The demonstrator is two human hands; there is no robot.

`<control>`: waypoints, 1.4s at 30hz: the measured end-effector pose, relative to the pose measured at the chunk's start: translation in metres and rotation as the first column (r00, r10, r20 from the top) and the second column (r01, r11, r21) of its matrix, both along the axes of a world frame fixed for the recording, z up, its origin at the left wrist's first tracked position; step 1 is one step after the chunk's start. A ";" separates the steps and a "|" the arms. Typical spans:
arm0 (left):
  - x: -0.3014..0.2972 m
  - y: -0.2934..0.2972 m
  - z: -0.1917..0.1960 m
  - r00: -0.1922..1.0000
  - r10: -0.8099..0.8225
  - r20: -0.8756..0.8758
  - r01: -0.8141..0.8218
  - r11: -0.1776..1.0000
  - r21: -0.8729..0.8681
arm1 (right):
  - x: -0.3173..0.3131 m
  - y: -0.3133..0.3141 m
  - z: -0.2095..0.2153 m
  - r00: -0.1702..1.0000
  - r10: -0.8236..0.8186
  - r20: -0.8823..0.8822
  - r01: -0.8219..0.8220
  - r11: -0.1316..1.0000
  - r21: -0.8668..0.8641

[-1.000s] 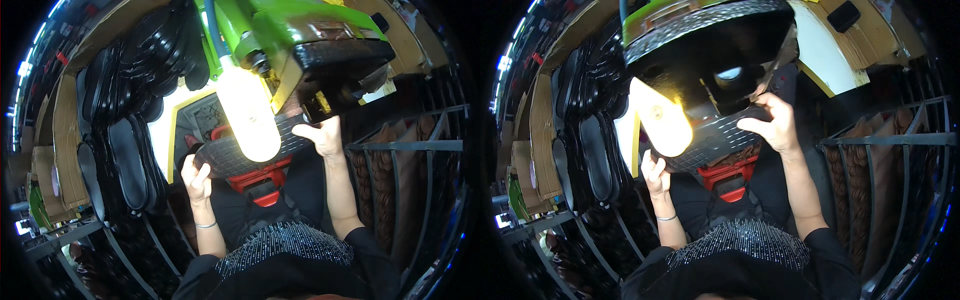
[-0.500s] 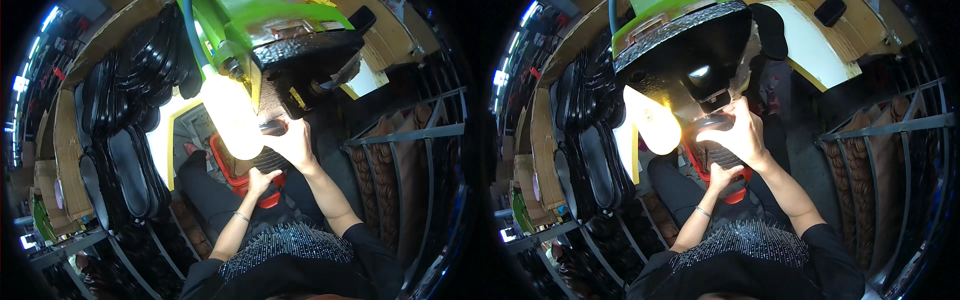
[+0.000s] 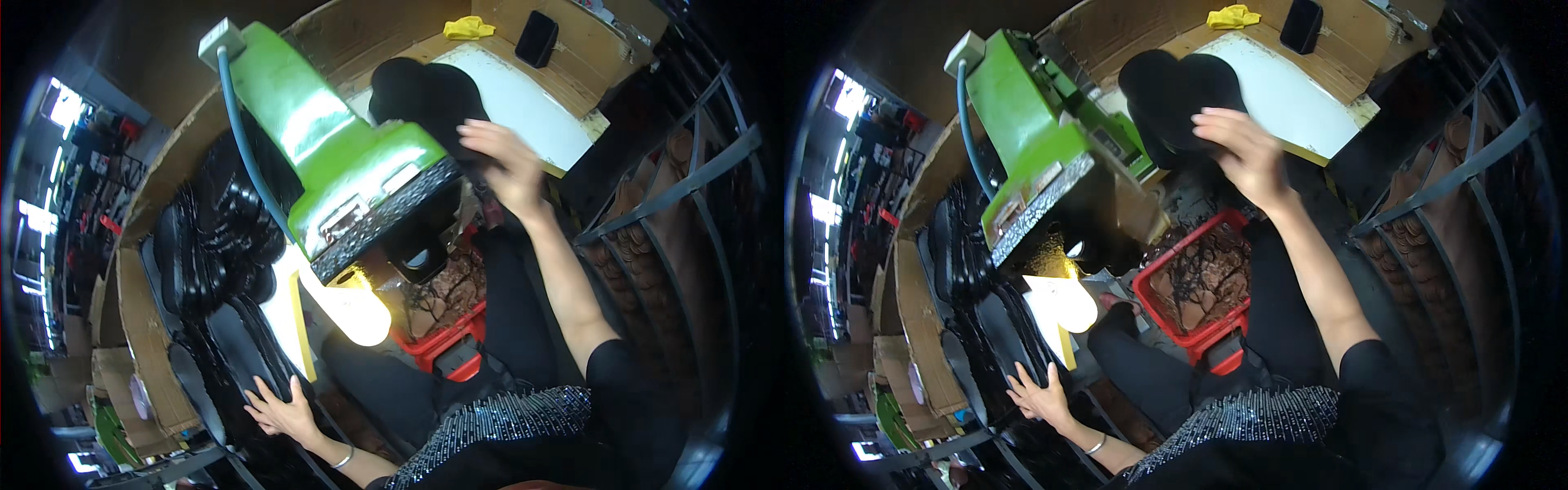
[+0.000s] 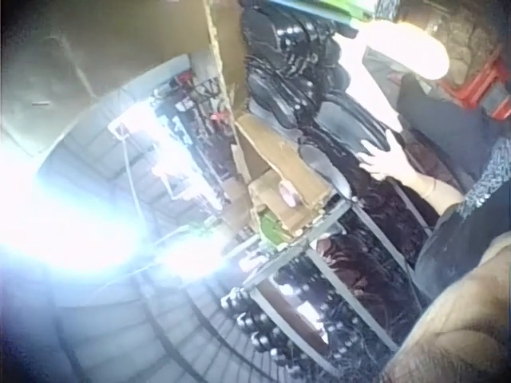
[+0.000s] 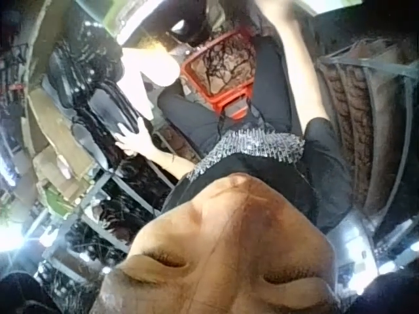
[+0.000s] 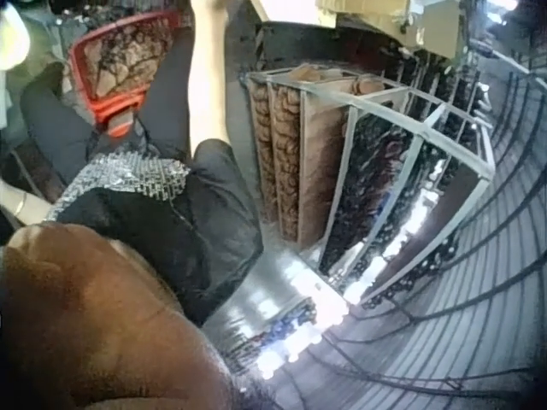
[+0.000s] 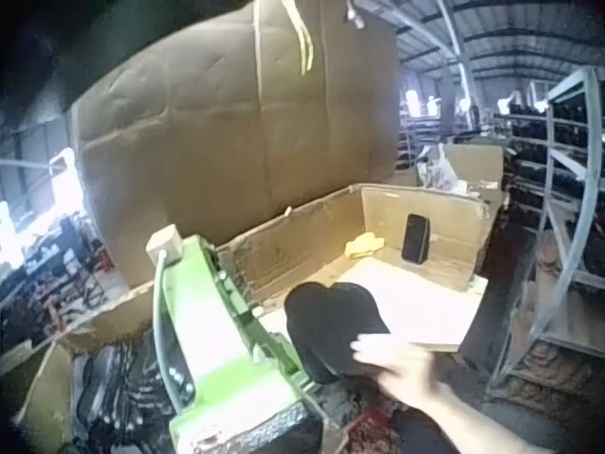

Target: The recorder is grinding the edges of shoe soles using an industrial machine.

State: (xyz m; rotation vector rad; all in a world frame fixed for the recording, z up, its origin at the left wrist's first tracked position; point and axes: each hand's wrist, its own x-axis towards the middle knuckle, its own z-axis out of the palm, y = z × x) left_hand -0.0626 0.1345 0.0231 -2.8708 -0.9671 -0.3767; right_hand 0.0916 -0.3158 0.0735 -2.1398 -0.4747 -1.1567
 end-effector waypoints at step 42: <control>0.065 -0.244 0.002 0.671 -0.202 0.713 0.740 0.134 -0.659 | -0.226 0.085 -0.193 0.244 0.945 -0.218 0.360 0.120 0.925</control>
